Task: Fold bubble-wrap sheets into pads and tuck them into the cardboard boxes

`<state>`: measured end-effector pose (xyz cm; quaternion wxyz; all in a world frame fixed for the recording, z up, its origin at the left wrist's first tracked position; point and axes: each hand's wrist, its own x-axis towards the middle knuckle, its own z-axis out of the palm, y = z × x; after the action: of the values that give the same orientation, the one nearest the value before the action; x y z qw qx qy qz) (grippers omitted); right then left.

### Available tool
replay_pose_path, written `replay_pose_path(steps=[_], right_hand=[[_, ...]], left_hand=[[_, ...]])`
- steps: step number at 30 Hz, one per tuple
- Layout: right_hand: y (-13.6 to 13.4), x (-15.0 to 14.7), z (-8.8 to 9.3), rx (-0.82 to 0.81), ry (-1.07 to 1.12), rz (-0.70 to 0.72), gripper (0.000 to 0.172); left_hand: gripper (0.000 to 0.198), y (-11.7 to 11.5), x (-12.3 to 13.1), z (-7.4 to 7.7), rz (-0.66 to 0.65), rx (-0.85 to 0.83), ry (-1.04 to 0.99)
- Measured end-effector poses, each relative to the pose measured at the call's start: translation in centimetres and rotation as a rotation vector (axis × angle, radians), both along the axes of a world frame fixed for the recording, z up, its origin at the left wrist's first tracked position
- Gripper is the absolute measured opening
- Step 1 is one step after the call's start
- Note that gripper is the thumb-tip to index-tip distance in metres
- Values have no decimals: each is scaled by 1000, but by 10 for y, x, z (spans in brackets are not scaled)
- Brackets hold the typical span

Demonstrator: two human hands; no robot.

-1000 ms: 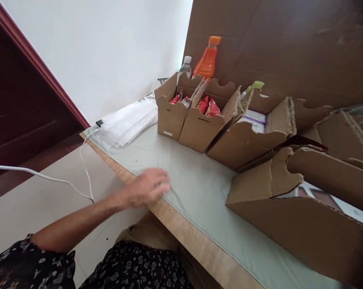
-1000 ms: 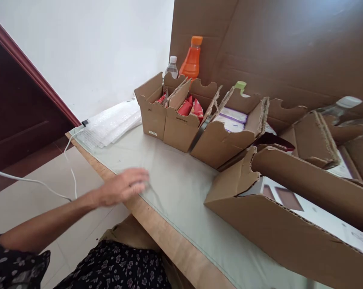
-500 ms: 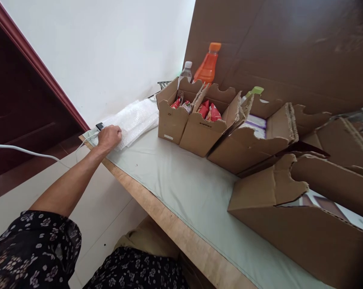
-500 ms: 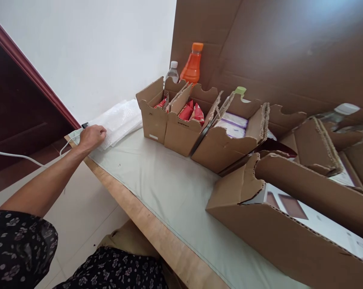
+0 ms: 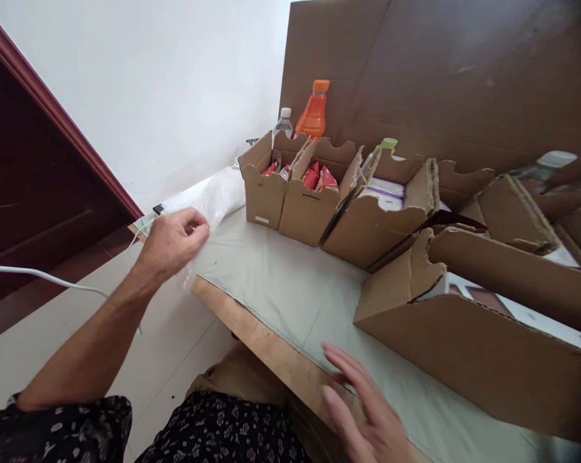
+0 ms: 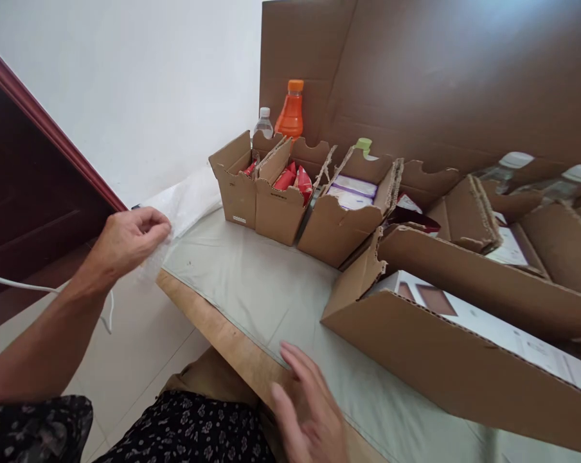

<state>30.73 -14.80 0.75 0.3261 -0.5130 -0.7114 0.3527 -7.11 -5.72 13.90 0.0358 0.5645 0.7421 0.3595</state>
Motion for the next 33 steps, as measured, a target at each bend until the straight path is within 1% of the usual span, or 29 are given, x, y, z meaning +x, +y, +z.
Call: replay_pose_path(steps=[2, 4, 6, 7, 8, 9, 10, 11, 13, 14, 15, 16, 18, 20, 22, 24, 25, 27, 28, 30, 33], right_hand=[[16, -47, 16, -259, 236, 103, 54], [35, -84, 27, -450, 542, 194, 65], [54, -108, 32, -581, 799, 242, 76], [63, -116, 32, -635, 885, 246, 79], [71, -121, 32, -682, 940, 233, 80], [77, -124, 31, -714, 962, 207, 80], [83, -125, 30, -726, 953, 180, 77], [87, -125, 29, -714, 921, 161, 72], [89, -119, 30, -633, 813, 179, 64], [89, -115, 33, -578, 749, 221, 62], [88, -109, 37, -523, 684, 277, 61], [86, -102, 42, -465, 621, 337, 62], [83, -87, 57, -345, 483, 462, 63], [83, -74, 75, -252, 328, 597, 62], [83, -64, 92, -207, 181, 728, 60], [83, -56, 106, -189, 52, 842, 53], [83, -52, 112, -179, -1, 883, 46], [81, -42, 121, -162, -82, 925, 35], [79, -35, 125, -162, -110, 927, 32], [74, -20, 131, -170, -143, 892, 34], [62, 10, 137, -194, -196, 784, 47]], left_hand=[[14, -17, 26, -15, -77, 71, -58], [15, -32, 58, -34, -125, 131, -63], [16, -45, 90, -54, -220, 138, -43], [16, -51, 104, -62, -309, 126, -38], [15, -56, 115, -68, -392, 129, -42], [13, -61, 121, -72, -450, 139, -57], [12, -64, 122, -75, -468, 166, -75], [10, -66, 119, -75, -440, 202, -92], [7, -67, 102, -74, -292, 253, -134], [7, -66, 91, -73, -211, 242, -184], [12, -65, 80, -72, -151, 202, -275], [21, -64, 72, -72, -118, 137, -414], [46, -63, 63, -72, -113, -7, -776], [68, -64, 67, -72, -161, -122, -1109], [75, -65, 78, -73, -242, -223, -1358], [68, -65, 91, -75, -321, -355, -1567], [62, -64, 97, -76, -333, -421, -1658], [48, -61, 106, -77, -309, -526, -1791], [43, -59, 111, -77, -292, -560, -1831], [35, -55, 121, -72, -279, -566, -1873], [29, -50, 137, -54, -293, -455, -1873]])
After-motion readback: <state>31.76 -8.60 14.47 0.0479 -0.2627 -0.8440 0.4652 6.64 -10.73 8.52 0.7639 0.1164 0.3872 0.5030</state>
